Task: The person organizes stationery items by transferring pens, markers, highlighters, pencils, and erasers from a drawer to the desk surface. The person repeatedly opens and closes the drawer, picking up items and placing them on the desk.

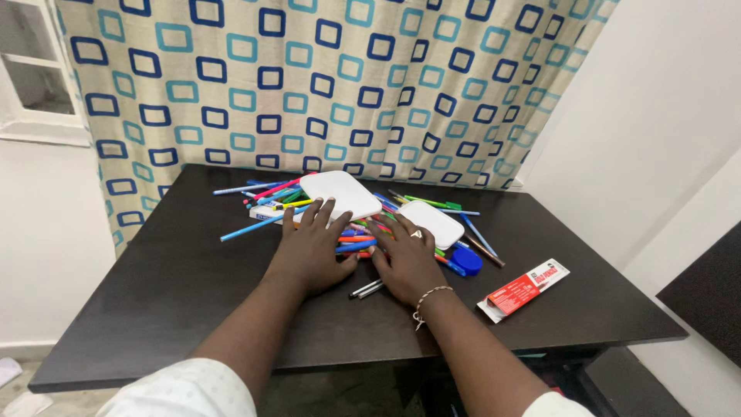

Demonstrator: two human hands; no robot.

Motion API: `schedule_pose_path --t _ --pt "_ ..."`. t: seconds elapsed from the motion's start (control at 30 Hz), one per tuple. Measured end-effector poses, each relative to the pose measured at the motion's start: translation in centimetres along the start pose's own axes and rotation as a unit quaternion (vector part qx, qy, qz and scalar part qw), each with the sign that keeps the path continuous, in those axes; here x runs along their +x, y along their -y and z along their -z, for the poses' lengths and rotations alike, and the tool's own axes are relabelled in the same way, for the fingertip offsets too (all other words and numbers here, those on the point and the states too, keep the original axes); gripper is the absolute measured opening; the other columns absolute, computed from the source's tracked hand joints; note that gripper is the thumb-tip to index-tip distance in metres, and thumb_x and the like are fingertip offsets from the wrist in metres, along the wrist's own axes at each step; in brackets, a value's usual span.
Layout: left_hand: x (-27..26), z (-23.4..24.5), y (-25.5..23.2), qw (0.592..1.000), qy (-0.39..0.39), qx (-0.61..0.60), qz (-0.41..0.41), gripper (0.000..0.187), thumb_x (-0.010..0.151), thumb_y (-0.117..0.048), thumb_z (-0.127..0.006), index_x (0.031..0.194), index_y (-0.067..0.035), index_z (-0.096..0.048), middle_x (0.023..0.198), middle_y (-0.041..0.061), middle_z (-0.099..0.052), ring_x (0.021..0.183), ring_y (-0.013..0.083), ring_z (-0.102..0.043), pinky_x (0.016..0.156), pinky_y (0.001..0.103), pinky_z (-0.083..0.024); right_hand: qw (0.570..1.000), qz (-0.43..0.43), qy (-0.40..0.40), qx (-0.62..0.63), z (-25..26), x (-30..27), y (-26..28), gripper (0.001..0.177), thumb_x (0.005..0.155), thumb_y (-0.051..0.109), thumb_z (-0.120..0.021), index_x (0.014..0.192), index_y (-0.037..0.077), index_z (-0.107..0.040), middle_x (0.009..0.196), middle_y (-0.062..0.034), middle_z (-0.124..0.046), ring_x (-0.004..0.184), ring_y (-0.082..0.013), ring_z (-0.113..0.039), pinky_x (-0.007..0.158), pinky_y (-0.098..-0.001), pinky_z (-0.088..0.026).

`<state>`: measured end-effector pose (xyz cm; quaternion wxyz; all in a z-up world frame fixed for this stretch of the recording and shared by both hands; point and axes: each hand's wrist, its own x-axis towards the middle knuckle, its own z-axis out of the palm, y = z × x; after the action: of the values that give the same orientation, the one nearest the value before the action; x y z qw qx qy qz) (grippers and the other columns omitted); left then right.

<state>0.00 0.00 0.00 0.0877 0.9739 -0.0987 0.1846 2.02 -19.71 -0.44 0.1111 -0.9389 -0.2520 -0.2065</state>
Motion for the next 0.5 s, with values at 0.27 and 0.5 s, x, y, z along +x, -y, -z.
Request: schedule_pose_path --t 0.27,0.5 --pt "0.2 -0.5 0.4 1.000 -0.001 -0.013 -0.020 0.086 0.078 -0.058 -0.068 0.153 -0.025 -0.040 0.163 0.012 -0.028 0.153 0.0305 -0.016 0.119 0.064 -0.007 0.988 0.060 -0.140 -0.001 -0.3 -1.0 -0.4 0.048 0.096 0.030 -0.056 0.142 0.015 -0.059 0.142 -0.0092 -0.060 0.141 -0.0303 -0.045 0.113 -0.0511 -0.029" --pt "-0.1 -0.4 0.6 0.997 -0.039 -0.028 -0.056 0.086 0.073 -0.060 -0.070 0.147 -0.022 -0.049 0.159 0.011 -0.036 0.152 0.0300 -0.023 0.118 0.065 -0.009 0.984 0.053 -0.171 0.004 0.0 -1.5 -0.3 0.045 0.098 0.033 -0.059 0.136 0.010 -0.062 0.132 -0.0135 -0.066 0.133 -0.0328 -0.053 0.108 -0.0520 -0.035"
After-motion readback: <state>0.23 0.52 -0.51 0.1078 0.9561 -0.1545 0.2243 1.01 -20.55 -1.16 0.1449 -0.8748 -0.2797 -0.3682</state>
